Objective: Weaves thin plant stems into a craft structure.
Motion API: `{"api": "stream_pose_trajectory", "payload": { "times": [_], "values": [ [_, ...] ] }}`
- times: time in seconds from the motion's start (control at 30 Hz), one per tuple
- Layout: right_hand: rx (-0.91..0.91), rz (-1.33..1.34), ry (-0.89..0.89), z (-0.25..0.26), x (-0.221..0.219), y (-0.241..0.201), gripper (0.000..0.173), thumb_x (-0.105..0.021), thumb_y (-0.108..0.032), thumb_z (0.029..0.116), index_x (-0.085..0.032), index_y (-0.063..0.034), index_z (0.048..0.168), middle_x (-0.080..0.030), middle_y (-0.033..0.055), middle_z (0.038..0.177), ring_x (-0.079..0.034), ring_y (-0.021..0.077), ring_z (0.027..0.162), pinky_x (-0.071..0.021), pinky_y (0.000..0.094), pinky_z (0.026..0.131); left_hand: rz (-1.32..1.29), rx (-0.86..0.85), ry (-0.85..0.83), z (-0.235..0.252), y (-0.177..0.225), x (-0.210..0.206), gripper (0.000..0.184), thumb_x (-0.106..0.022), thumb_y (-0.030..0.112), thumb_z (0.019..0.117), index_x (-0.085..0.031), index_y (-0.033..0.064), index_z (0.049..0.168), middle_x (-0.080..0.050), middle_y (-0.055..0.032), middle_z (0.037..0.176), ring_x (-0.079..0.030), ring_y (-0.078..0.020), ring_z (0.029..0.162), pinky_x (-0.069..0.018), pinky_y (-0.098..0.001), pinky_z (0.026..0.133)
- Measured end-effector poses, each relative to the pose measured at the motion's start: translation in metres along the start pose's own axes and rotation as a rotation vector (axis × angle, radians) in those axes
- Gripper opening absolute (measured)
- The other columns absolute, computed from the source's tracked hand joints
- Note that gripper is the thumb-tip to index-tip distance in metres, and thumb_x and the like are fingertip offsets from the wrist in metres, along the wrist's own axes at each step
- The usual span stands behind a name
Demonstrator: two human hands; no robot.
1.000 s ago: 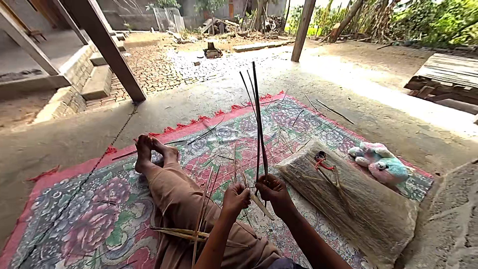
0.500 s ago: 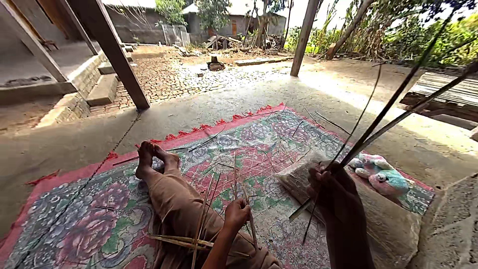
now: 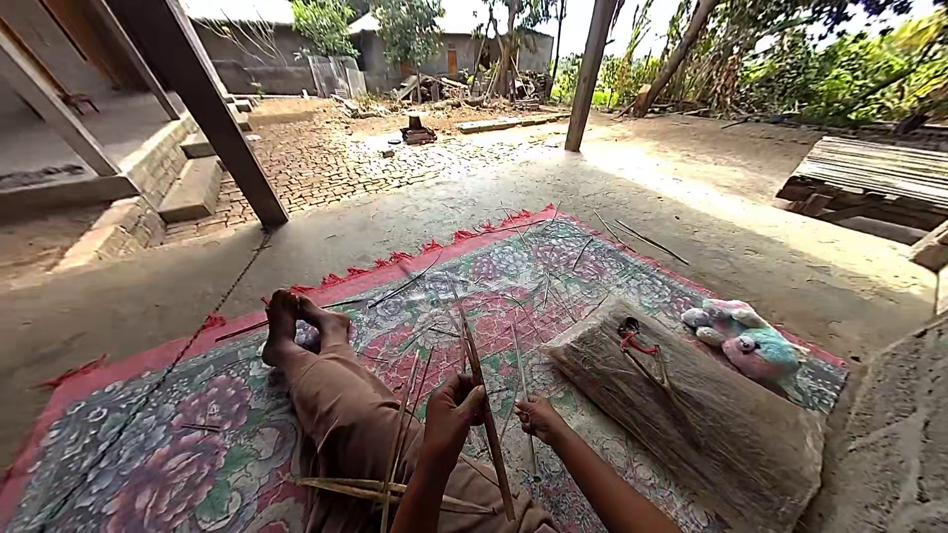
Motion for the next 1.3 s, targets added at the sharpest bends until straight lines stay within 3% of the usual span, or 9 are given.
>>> {"api": "stream_pose_trajectory", "payload": {
  "times": [0.2,0.3,0.57,0.77,0.83,0.9,0.97,1.1,1.3],
  "values": [
    [0.049,0.183,0.132,-0.004,0.020,0.000,0.020,-0.050,-0.005,0.1068,-0.058,0.0051,0.122,-0.061,0.0116,0.089,-0.064,0.0183,0.069,-0.0586,0.0353,0.067,-0.017,-0.032,0.046,-0.001,0.008,0.014,0.008,-0.061,-0.003,0.0979,-0.064,-0.0039,0.105,-0.070,-0.0104,0.083,-0.069,-0.0167,0.067,-0.0605,-0.0302,0.060],
    [0.189,0.225,0.139,-0.017,0.014,-0.030,0.022,-0.056,0.001,0.1022,-0.058,0.0059,0.123,-0.066,0.0157,0.091,-0.069,0.0217,0.069,-0.0613,0.0375,0.066,-0.040,-0.050,0.077,-0.005,0.015,0.020,0.008,-0.061,-0.003,0.0979,-0.065,-0.0042,0.105,-0.070,-0.0111,0.082,-0.069,-0.0168,0.066,-0.0606,-0.0304,0.059],
    [0.400,0.221,-0.089,-0.081,-0.055,-0.101,0.020,-0.057,0.008,0.0991,-0.054,0.0028,0.119,-0.069,0.0144,0.077,-0.071,0.0227,0.061,-0.0636,0.0389,0.062,-0.073,-0.125,0.138,-0.009,0.032,0.038,0.009,-0.061,-0.004,0.0978,-0.066,-0.0052,0.105,-0.071,-0.0095,0.081,-0.068,-0.0143,0.063,-0.0596,-0.0274,0.057],
    [0.470,0.187,-0.282,-0.111,-0.101,-0.122,0.013,-0.049,0.002,0.1037,-0.052,0.0002,0.117,-0.061,0.0064,0.074,-0.051,0.0074,0.048,-0.0467,0.0216,0.045,-0.073,-0.112,0.137,-0.008,0.028,0.040,0.009,-0.060,-0.003,0.0987,-0.066,-0.0052,0.105,-0.071,-0.0104,0.081,-0.069,-0.0156,0.064,-0.0605,-0.0291,0.058],
    [0.520,0.141,-0.306,-0.122,-0.110,-0.128,0.009,-0.052,0.000,0.1035,-0.054,0.0016,0.113,-0.063,0.0068,0.073,-0.058,0.0103,0.050,-0.0538,0.0259,0.049,-0.068,-0.119,0.148,-0.006,0.028,0.041,0.008,-0.061,-0.002,0.0986,-0.067,-0.0050,0.104,-0.071,-0.0097,0.080,-0.068,-0.0149,0.063,-0.0601,-0.0285,0.057],
    [0.575,0.062,-0.323,-0.132,-0.117,-0.132,0.008,-0.056,0.001,0.1017,-0.058,0.0037,0.109,-0.068,0.0086,0.080,-0.069,0.0156,0.065,-0.0620,0.0328,0.064,-0.061,-0.124,0.150,-0.006,0.028,0.042,0.009,-0.061,-0.001,0.0990,-0.067,-0.0052,0.104,-0.071,-0.0100,0.081,-0.069,-0.0154,0.063,-0.0605,-0.0292,0.057],
    [0.672,-0.018,-0.358,-0.136,-0.123,-0.133,0.008,-0.059,0.004,0.0978,-0.063,0.0051,0.104,-0.068,0.0066,0.085,-0.069,0.0134,0.076,-0.0611,0.0314,0.076,-0.063,-0.124,0.156,-0.006,0.029,0.043,0.009,-0.061,-0.001,0.0990,-0.067,-0.0051,0.104,-0.071,-0.0097,0.081,-0.070,-0.0156,0.064,-0.0611,-0.0297,0.058],
    [0.731,-0.091,-0.438,-0.145,-0.134,-0.128,0.017,-0.061,0.005,0.0938,-0.066,0.0034,0.110,-0.066,-0.0006,0.072,-0.062,0.0050,0.065,-0.0552,0.0240,0.068,-0.080,-0.132,0.166,-0.005,0.029,0.044,0.009,-0.061,-0.001,0.0988,-0.067,-0.0050,0.104,-0.071,-0.0096,0.080,-0.069,-0.0149,0.063,-0.0612,-0.0299,0.058],
    [0.709,-0.065,-0.493,-0.151,-0.144,-0.121,0.012,-0.056,0.006,0.0956,-0.065,0.0008,0.102,-0.064,-0.0014,0.069,-0.065,0.0077,0.063,-0.0589,0.0285,0.069,-0.082,-0.133,0.179,-0.006,0.029,0.047,0.009,-0.060,-0.002,0.0985,-0.067,-0.0047,0.103,-0.070,-0.0089,0.080,-0.068,-0.0142,0.062,-0.0607,-0.0288,0.058]
  ]
}}
Point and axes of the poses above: each hand's wrist, its own z-axis towards the middle knuckle, its own x-axis out of the back of the hand, y = z × x, the point moved 9 cm from there along z, towards the middle knuckle
